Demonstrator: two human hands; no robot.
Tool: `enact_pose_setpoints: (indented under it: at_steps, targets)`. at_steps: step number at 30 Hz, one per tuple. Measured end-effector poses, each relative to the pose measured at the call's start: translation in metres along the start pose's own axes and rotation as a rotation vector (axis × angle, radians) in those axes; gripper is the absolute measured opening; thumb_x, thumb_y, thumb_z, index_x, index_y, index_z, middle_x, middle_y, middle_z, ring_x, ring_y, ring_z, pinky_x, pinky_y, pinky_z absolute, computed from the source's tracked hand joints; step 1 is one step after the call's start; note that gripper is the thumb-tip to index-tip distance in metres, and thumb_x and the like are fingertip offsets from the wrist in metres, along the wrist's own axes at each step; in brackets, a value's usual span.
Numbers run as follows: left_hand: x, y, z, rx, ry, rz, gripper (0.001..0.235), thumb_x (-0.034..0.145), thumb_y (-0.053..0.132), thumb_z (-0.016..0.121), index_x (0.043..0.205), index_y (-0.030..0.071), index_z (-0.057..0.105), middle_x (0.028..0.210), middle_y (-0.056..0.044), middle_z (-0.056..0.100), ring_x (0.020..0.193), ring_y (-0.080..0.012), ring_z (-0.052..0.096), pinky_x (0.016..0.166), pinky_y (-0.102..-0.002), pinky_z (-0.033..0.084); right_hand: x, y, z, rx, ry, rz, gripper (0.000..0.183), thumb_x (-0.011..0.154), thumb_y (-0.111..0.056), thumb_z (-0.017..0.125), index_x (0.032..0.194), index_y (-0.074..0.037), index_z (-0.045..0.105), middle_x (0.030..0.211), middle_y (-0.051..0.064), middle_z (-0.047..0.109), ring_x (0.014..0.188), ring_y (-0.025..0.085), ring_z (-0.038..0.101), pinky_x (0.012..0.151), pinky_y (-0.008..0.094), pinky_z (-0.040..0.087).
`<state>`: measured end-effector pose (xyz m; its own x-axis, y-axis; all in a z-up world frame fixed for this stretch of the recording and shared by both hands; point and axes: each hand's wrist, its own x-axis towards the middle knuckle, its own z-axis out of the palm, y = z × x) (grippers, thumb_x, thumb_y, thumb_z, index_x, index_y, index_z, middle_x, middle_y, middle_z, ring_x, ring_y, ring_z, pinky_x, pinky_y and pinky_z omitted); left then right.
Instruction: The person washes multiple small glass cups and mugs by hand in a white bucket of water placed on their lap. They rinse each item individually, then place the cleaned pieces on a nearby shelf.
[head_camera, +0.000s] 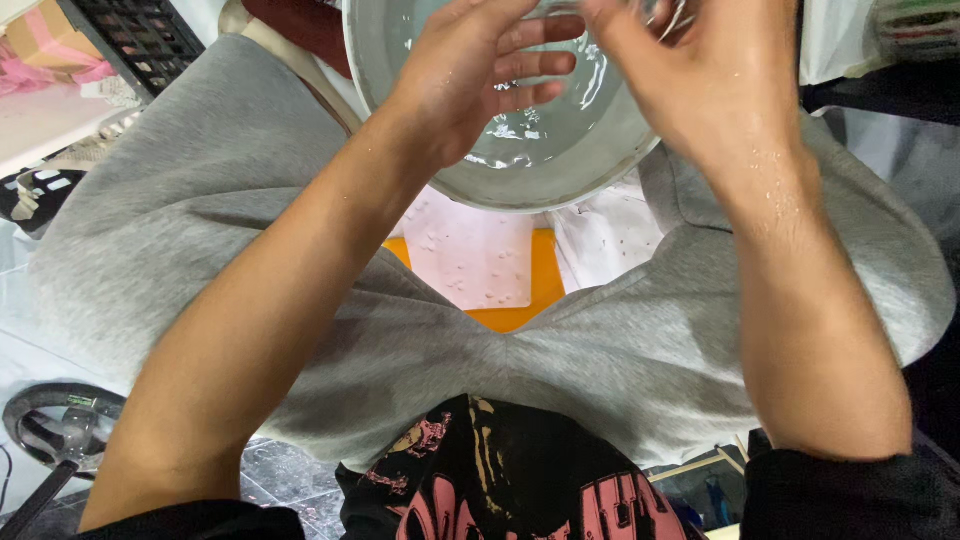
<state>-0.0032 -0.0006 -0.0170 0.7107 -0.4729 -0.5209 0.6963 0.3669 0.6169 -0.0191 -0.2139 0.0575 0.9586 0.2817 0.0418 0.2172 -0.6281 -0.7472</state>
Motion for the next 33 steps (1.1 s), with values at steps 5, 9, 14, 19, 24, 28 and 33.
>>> enact_pose_setpoints:
  at_steps: [5,9,14,19,24,28,33]
  targets:
    - [0.007,-0.009,-0.006,0.032,0.007,-0.004,0.061,0.101,0.049,0.037,0.142,0.005,0.05,0.141,-0.02,0.061,0.116,-0.0283,0.071,0.096,-0.046,0.064,-0.011,0.027,-0.003,-0.019,0.157,0.033,0.018,0.111,-0.002,0.066,0.095,0.004,0.063,0.082,0.002,0.062,0.073,0.007,0.053,0.064,0.026,0.041]
    - [0.018,-0.015,-0.019,-0.26,-0.123,0.012,0.075,0.106,0.056,0.02,0.152,0.001,0.045,0.155,-0.022,0.053,0.14,-0.0332,0.059,0.115,-0.054,0.051,-0.021,0.027,-0.001,0.197,0.27,-0.027,0.015,0.114,-0.001,0.065,0.102,0.005,0.059,0.089,0.004,0.06,0.074,0.01,0.053,0.065,0.027,0.039]
    - [0.008,-0.011,-0.014,-0.474,-0.42,0.021,0.097,0.103,0.072,0.008,0.153,0.0,0.049,0.138,-0.018,0.063,0.129,-0.0318,0.059,0.12,-0.052,0.043,-0.017,-0.012,0.007,0.002,0.207,-0.172,0.008,0.114,0.0,0.069,0.11,0.003,0.062,0.092,0.006,0.065,0.076,0.013,0.059,0.064,0.027,0.042]
    - [-0.006,0.001,-0.005,-0.493,-0.263,-0.06,0.095,0.097,0.073,0.007,0.148,0.005,0.049,0.13,-0.017,0.07,0.131,-0.0355,0.061,0.124,-0.053,0.04,-0.001,-0.037,0.015,-0.056,0.138,-0.24,0.016,0.11,-0.004,0.079,0.109,0.006,0.065,0.095,0.011,0.072,0.078,0.017,0.068,0.067,0.031,0.051]
    - [-0.008,0.008,0.003,-0.586,-0.319,-0.054,0.091,0.103,0.073,0.012,0.149,0.003,0.047,0.131,-0.02,0.066,0.13,-0.035,0.058,0.123,-0.053,0.039,0.0,-0.04,0.011,0.642,0.005,-0.005,0.011,0.114,-0.009,0.069,0.118,0.001,0.066,0.109,0.007,0.076,0.1,0.015,0.076,0.087,0.025,0.059]
    - [-0.007,0.001,-0.001,-0.542,-0.294,-0.018,0.087,0.098,0.07,0.014,0.14,0.006,0.054,0.135,-0.018,0.065,0.133,-0.0342,0.059,0.123,-0.055,0.043,0.002,-0.039,0.024,1.024,-0.016,0.184,0.016,0.11,-0.015,0.076,0.117,-0.004,0.067,0.106,0.005,0.075,0.098,0.014,0.074,0.089,0.028,0.06]
    - [0.01,-0.02,-0.016,-0.339,-0.441,0.176,0.079,0.108,0.072,0.027,0.13,0.003,0.06,0.133,-0.015,0.063,0.132,-0.031,0.058,0.123,-0.052,0.043,0.0,-0.022,0.043,0.789,0.011,0.188,0.017,0.106,-0.022,0.067,0.109,-0.005,0.067,0.103,0.001,0.071,0.098,0.007,0.066,0.09,0.025,0.052]
